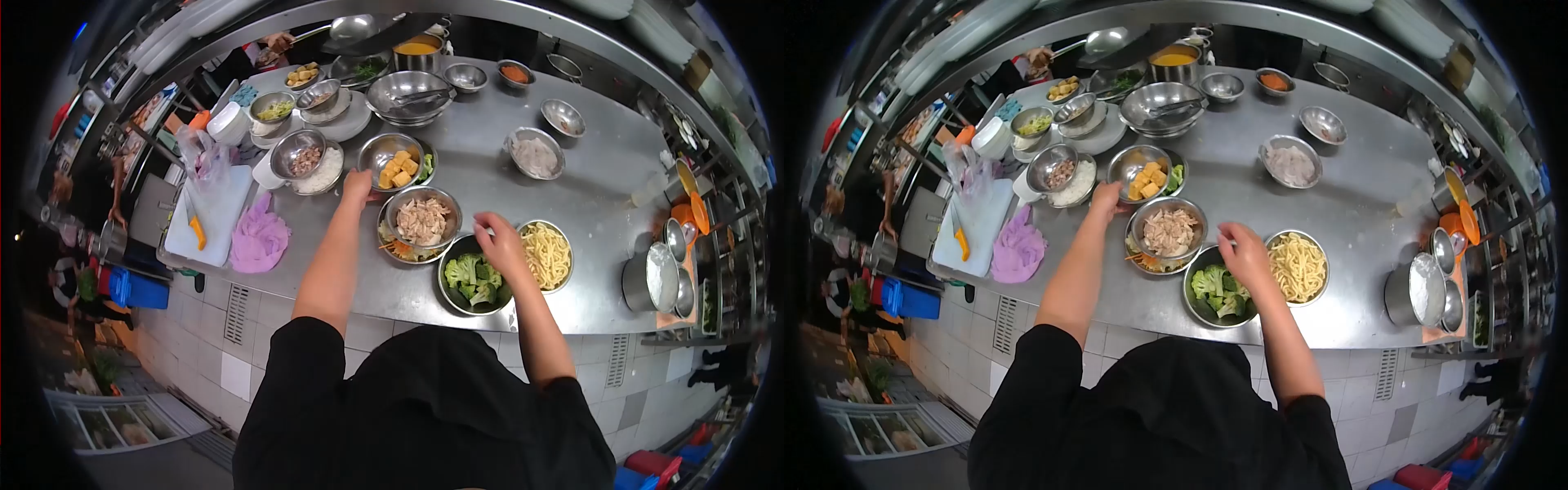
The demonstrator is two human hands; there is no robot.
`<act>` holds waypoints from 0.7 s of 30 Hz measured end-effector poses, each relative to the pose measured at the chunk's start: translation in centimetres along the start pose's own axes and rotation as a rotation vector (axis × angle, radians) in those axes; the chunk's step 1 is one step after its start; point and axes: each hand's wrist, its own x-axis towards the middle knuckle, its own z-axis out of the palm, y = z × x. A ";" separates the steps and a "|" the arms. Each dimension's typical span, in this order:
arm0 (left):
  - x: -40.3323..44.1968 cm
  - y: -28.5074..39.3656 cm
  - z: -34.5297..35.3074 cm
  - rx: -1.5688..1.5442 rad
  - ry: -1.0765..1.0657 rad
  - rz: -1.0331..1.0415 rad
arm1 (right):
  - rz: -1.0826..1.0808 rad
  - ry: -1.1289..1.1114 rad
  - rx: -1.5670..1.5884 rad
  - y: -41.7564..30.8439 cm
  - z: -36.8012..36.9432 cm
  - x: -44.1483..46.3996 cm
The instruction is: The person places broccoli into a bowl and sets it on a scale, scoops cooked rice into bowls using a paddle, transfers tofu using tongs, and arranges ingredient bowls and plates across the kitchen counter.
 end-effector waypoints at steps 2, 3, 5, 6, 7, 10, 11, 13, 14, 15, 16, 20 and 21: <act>-0.7 0.6 0.0 -0.009 0.025 -0.013 | 0.018 -0.109 -0.067 0.7 1.6 2.4; -1.1 0.8 -0.1 -0.028 0.058 -0.013 | 0.090 -0.203 -0.129 0.6 2.1 3.4; -0.9 0.3 -1.2 -0.030 0.091 -0.016 | 0.196 -0.290 -0.193 0.3 3.1 4.8; -0.8 0.0 -2.3 0.015 0.027 -0.007 | 0.226 -0.370 -0.258 0.5 3.7 5.2; -1.1 0.1 -3.2 0.058 -0.043 0.004 | 0.259 -0.448 -0.322 0.9 4.0 5.4; -2.4 -0.8 -5.0 0.041 -0.112 0.033 | 0.312 -0.528 -0.238 2.7 4.9 6.2; -2.7 -1.0 -5.9 0.010 -0.113 0.041 | 0.326 -0.525 -0.248 2.8 5.1 6.2; -3.7 -1.5 -8.0 -0.032 -0.110 0.051 | 0.437 -0.461 -0.154 2.6 5.2 6.4; -4.3 -1.8 -8.6 -0.051 -0.106 0.041 | 0.510 -0.415 -0.104 2.6 5.3 6.4; -4.9 -1.9 -9.2 -0.070 -0.102 0.033 | 0.501 -0.414 -0.114 2.6 5.2 6.5; -4.9 -2.8 -10.2 -0.081 -0.102 0.039 | 0.476 -0.370 -0.157 2.7 5.2 6.6; -5.7 -5.6 -13.8 -0.071 -0.116 0.068 | 0.449 -0.318 -0.231 3.1 5.5 7.7; -6.3 -5.7 -14.6 -0.079 -0.094 0.070 | 0.426 -0.321 -0.243 3.1 5.7 8.2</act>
